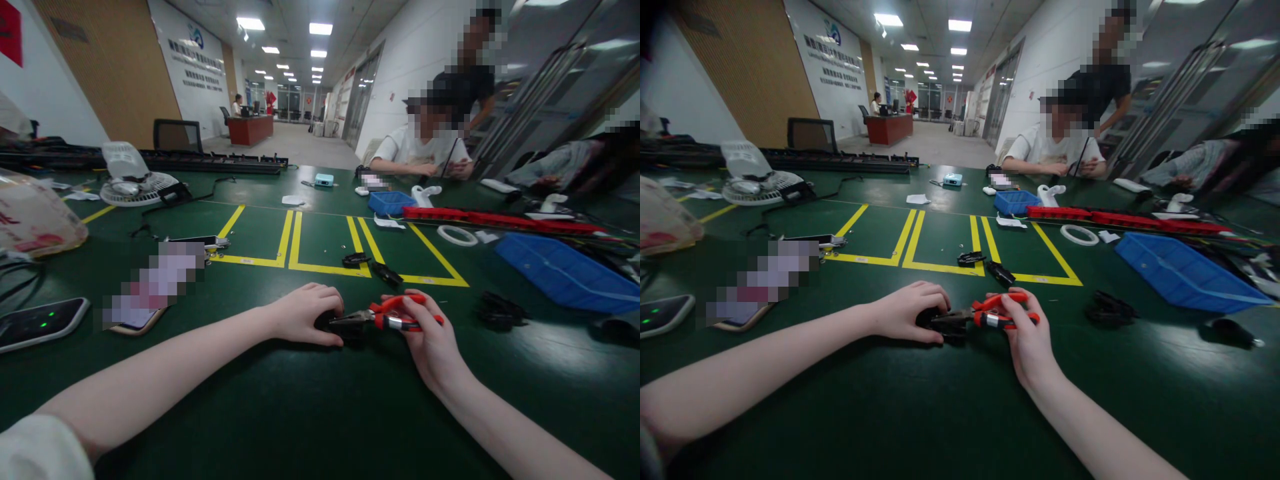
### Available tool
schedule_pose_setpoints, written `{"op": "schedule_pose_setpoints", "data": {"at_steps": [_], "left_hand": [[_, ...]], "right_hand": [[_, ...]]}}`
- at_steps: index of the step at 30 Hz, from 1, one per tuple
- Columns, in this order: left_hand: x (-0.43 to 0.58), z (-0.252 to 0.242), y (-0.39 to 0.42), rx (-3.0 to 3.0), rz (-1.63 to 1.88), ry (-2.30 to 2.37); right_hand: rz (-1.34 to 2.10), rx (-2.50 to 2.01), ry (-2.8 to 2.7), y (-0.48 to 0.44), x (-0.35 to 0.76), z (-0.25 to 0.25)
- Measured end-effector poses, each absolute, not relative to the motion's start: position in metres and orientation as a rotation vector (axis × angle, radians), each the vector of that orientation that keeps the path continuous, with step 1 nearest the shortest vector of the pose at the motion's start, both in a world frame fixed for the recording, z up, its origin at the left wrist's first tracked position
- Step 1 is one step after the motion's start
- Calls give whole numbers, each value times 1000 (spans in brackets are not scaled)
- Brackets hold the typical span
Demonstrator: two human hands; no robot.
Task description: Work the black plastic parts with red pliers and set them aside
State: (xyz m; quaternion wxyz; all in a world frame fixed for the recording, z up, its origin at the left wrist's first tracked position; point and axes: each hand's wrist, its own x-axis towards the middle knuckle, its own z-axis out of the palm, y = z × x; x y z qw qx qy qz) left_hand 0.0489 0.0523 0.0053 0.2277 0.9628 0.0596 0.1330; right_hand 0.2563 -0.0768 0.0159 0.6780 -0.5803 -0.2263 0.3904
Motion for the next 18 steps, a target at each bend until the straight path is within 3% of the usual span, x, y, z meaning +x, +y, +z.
{"op": "schedule_pose_setpoints", "data": {"at_steps": [18], "left_hand": [[51, 1, 53, 2871, 338, 196]], "right_hand": [[916, -1304, -521, -79, 257, 16]]}}
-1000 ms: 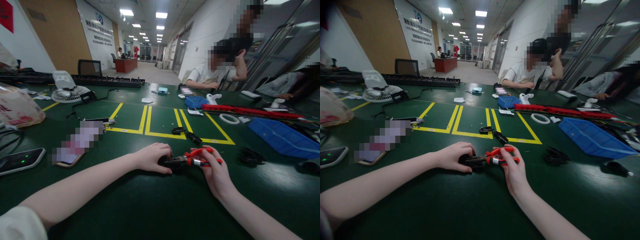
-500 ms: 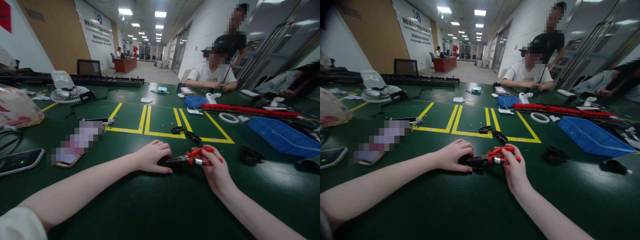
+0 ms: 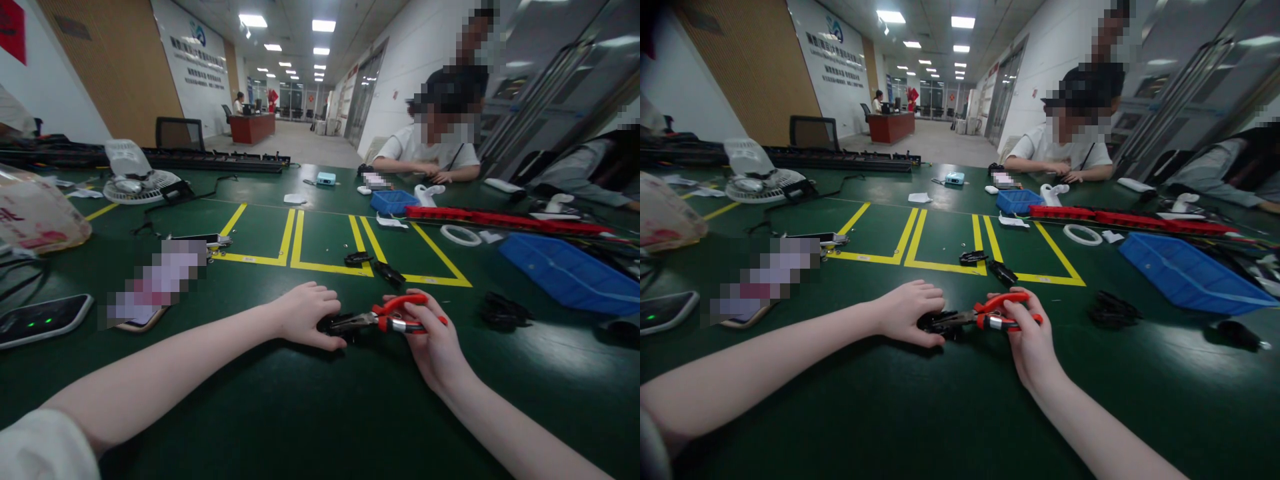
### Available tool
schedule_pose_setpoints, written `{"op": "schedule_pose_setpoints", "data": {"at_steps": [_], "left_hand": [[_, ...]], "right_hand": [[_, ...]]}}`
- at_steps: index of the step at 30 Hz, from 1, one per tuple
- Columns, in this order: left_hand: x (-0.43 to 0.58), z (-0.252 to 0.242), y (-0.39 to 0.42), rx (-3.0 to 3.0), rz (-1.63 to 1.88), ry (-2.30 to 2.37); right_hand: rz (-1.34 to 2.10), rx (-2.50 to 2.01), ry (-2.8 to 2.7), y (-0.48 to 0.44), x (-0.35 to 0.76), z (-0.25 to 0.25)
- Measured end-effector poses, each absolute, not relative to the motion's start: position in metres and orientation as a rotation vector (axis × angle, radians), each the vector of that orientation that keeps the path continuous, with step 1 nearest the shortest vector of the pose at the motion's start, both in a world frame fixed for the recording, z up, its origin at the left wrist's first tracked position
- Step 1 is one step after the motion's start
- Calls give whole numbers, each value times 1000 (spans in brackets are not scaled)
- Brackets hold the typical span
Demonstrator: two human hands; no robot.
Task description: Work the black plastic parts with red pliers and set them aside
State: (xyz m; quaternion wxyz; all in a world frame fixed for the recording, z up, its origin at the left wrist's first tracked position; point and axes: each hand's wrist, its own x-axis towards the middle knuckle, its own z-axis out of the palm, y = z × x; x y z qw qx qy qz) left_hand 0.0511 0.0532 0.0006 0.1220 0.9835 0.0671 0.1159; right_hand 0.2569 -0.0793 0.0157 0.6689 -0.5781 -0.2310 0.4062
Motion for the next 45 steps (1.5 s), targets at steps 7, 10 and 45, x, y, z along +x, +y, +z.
{"op": "schedule_pose_setpoints", "data": {"at_steps": [7, 10, 45], "left_hand": [[50, 2, 53, 2842, 331, 208], [50, 3, 52, 2849, 314, 217], [50, 3, 52, 2884, 308, 222]], "right_hand": [[934, -1300, -526, -79, 254, 19], [948, -1307, -528, -80, 254, 19], [1005, -1316, -589, -78, 254, 20]]}}
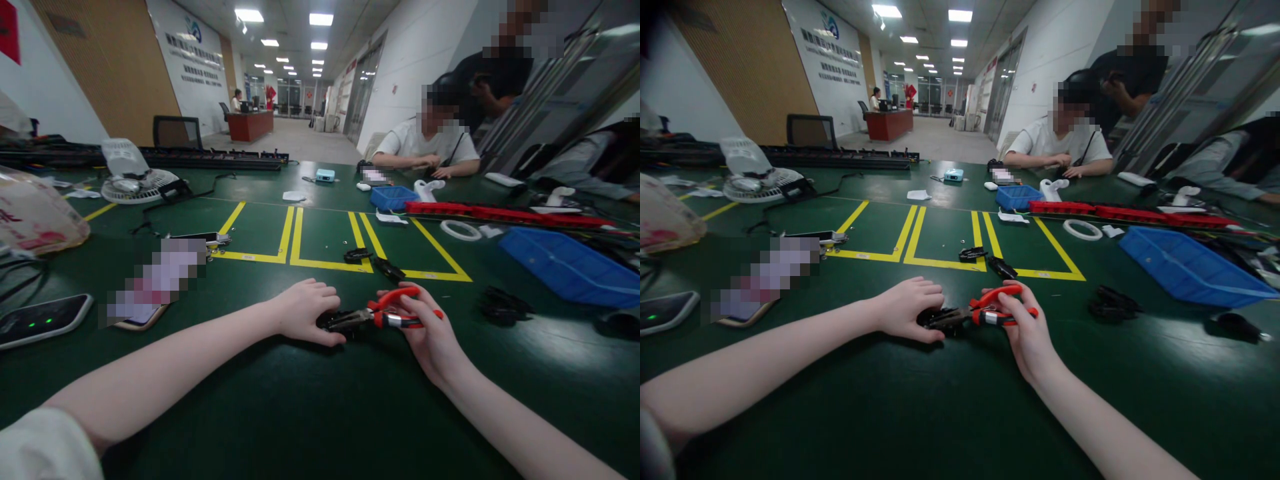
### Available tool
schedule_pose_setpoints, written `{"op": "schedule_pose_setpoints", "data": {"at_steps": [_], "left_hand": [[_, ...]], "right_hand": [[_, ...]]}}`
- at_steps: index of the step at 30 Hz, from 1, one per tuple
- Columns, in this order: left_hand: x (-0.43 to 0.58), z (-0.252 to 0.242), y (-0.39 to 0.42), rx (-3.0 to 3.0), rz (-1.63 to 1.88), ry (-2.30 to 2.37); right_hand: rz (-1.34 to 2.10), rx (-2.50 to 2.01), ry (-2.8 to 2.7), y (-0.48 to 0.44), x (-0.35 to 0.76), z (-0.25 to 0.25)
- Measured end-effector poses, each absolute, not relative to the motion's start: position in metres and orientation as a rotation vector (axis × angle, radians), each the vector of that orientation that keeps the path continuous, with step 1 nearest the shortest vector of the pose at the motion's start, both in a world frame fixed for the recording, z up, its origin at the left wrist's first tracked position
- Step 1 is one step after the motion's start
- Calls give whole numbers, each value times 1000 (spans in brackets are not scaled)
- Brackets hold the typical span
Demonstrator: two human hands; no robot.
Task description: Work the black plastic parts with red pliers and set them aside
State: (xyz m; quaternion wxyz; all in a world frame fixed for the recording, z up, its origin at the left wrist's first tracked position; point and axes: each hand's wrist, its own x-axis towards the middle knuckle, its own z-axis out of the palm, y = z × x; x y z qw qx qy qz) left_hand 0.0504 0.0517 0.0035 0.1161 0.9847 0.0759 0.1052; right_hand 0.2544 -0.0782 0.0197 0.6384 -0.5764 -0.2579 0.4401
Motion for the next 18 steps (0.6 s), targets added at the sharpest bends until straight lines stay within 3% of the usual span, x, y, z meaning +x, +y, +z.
{"op": "schedule_pose_setpoints", "data": {"at_steps": [18], "left_hand": [[50, 3, 53, 2847, 325, 198]], "right_hand": [[1019, -1326, -607, -79, 253, 23]]}}
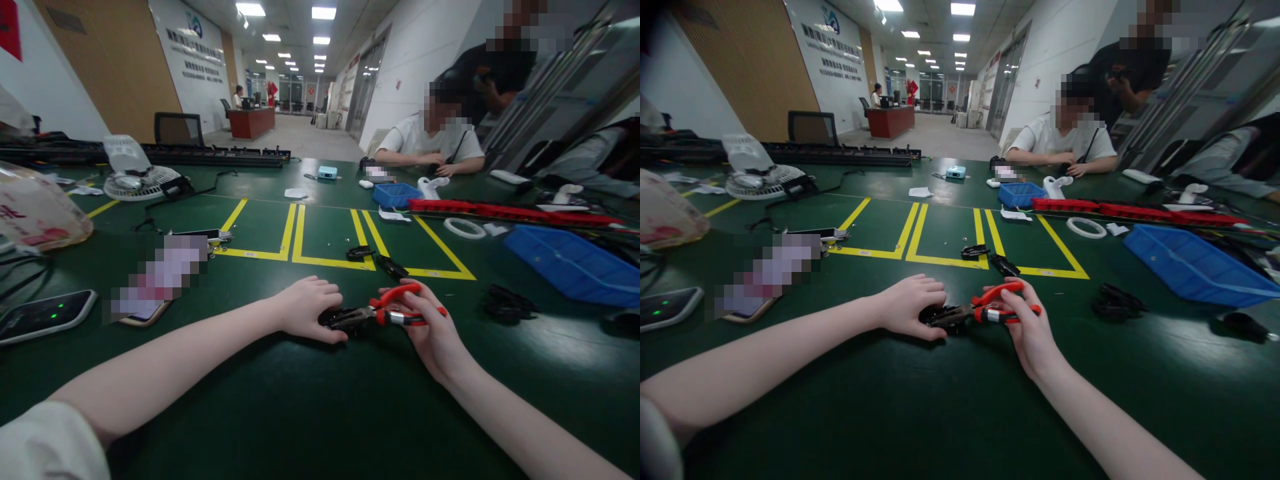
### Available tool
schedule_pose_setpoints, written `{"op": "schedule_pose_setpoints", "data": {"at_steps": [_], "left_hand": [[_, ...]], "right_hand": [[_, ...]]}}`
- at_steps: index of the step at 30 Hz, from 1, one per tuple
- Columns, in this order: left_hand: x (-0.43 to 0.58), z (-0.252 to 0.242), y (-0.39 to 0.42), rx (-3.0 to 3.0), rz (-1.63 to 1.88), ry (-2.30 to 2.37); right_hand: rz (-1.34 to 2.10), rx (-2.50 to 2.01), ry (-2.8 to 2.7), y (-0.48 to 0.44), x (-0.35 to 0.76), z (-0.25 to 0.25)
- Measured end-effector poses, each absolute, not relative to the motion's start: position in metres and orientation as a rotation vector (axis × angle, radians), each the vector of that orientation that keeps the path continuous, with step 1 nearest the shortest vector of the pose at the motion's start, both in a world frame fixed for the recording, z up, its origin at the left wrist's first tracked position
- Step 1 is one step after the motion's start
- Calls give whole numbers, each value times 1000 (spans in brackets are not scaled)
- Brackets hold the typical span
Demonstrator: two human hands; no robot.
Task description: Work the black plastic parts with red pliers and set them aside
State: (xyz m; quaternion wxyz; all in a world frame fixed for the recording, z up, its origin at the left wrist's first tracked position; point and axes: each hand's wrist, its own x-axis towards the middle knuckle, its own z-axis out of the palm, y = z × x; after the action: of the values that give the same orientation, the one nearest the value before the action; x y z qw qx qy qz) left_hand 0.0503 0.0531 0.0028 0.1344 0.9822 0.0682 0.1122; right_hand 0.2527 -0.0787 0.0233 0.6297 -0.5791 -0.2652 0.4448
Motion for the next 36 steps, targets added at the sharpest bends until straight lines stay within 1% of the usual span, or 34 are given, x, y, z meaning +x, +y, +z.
{"op": "schedule_pose_setpoints", "data": {"at_steps": [36], "left_hand": [[50, 0, 54, 2870, 332, 194]], "right_hand": [[1047, -1360, -617, -76, 257, 19]]}}
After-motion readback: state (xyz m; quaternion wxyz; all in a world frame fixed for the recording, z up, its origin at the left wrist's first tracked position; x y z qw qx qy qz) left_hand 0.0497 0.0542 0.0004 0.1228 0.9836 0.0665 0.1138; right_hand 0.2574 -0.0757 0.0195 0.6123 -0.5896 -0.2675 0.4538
